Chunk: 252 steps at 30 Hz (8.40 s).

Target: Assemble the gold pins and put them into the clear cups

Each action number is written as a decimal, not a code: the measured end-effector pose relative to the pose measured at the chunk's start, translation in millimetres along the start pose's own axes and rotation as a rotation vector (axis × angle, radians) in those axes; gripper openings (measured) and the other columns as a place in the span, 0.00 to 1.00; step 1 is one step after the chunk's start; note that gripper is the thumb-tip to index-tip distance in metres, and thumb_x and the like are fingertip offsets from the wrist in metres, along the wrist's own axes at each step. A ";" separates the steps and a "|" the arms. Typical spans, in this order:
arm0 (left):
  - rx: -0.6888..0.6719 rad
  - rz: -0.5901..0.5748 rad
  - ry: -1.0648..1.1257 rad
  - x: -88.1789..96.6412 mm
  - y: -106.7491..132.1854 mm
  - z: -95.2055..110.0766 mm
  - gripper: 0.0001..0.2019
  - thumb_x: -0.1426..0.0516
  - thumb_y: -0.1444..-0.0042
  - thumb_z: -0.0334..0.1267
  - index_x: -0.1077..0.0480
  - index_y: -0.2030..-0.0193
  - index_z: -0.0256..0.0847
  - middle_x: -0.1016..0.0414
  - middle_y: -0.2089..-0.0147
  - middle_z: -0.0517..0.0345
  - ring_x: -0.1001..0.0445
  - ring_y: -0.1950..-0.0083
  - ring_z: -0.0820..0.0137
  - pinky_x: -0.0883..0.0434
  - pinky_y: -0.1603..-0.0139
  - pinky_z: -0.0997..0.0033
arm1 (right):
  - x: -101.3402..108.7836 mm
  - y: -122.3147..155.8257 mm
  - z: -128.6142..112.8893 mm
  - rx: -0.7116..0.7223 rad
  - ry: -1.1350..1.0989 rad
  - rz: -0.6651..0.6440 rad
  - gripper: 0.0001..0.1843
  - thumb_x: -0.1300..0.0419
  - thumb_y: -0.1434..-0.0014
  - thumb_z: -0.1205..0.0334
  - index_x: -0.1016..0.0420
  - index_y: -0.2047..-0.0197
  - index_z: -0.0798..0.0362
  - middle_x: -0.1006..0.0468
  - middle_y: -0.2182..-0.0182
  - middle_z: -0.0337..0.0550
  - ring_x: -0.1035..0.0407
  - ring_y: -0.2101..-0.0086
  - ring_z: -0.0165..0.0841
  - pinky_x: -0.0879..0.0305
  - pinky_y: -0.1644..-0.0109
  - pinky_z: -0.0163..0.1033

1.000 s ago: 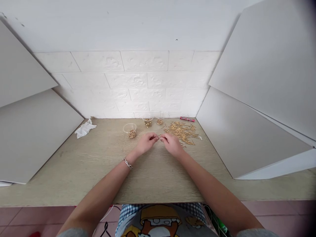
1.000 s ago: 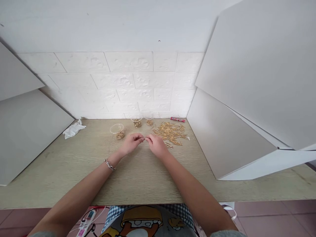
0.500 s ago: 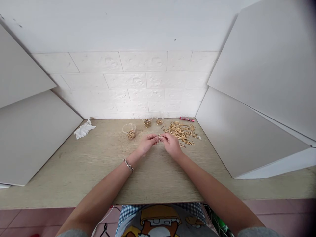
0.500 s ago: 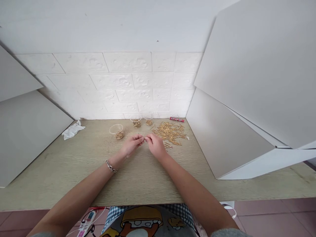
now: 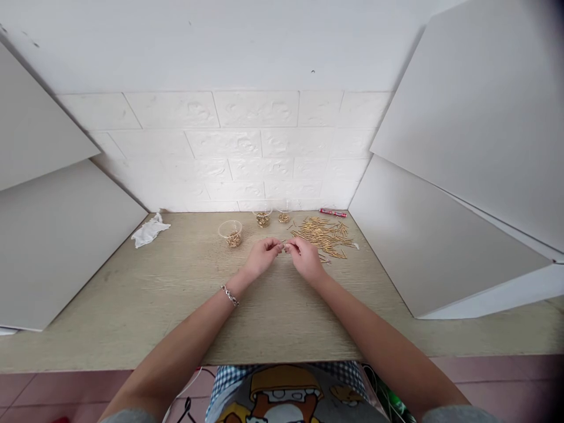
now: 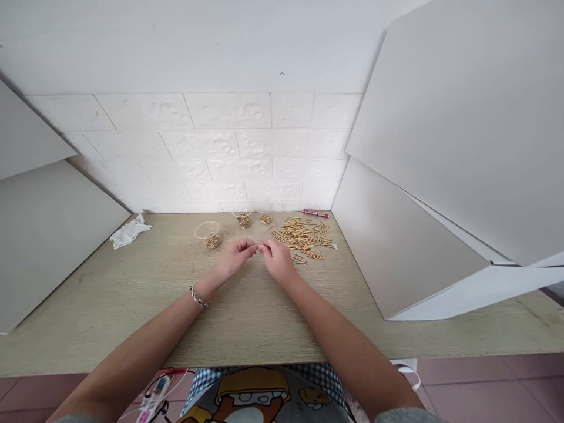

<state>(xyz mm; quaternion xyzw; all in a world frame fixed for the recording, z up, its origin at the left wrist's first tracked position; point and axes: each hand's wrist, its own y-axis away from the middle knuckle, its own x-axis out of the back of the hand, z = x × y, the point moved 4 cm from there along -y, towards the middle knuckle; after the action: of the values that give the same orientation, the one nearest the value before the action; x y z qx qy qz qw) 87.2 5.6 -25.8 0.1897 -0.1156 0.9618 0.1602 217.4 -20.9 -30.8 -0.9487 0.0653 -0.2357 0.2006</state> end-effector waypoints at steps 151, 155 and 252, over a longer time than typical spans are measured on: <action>-0.311 0.054 -0.462 4.8 5.7 12.2 0.09 0.51 0.42 0.33 0.31 0.68 0.38 0.27 0.69 0.56 0.31 0.66 0.72 0.34 0.62 0.73 | 0.8 -1.0 0.2 -0.099 -0.114 0.026 0.09 0.45 0.49 0.58 0.26 0.71 0.54 0.24 0.74 0.42 0.31 0.72 0.32 0.36 0.65 0.37; -0.342 0.061 -0.477 5.5 5.5 10.8 0.09 0.51 0.42 0.32 0.31 0.67 0.38 0.27 0.68 0.56 0.30 0.65 0.72 0.34 0.62 0.73 | 0.2 -1.1 1.6 -0.104 -0.121 0.004 0.10 0.45 0.49 0.58 0.27 0.71 0.54 0.25 0.75 0.41 0.32 0.72 0.32 0.37 0.65 0.37; 0.275 -0.021 0.335 -0.9 0.0 -8.8 0.13 0.46 0.48 0.45 0.28 0.66 0.36 0.24 0.66 0.54 0.29 0.69 0.75 0.38 0.71 0.77 | 6.5 3.7 -7.1 0.210 0.078 0.097 0.14 0.48 0.41 0.57 0.23 0.59 0.49 0.23 0.62 0.46 0.30 0.61 0.36 0.34 0.53 0.43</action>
<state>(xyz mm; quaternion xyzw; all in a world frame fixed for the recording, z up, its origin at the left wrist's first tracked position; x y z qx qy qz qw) 85.1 7.9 -34.1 0.0484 0.0470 0.9849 0.1596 219.6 -28.2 -23.8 -0.9084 0.0940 -0.2678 0.3072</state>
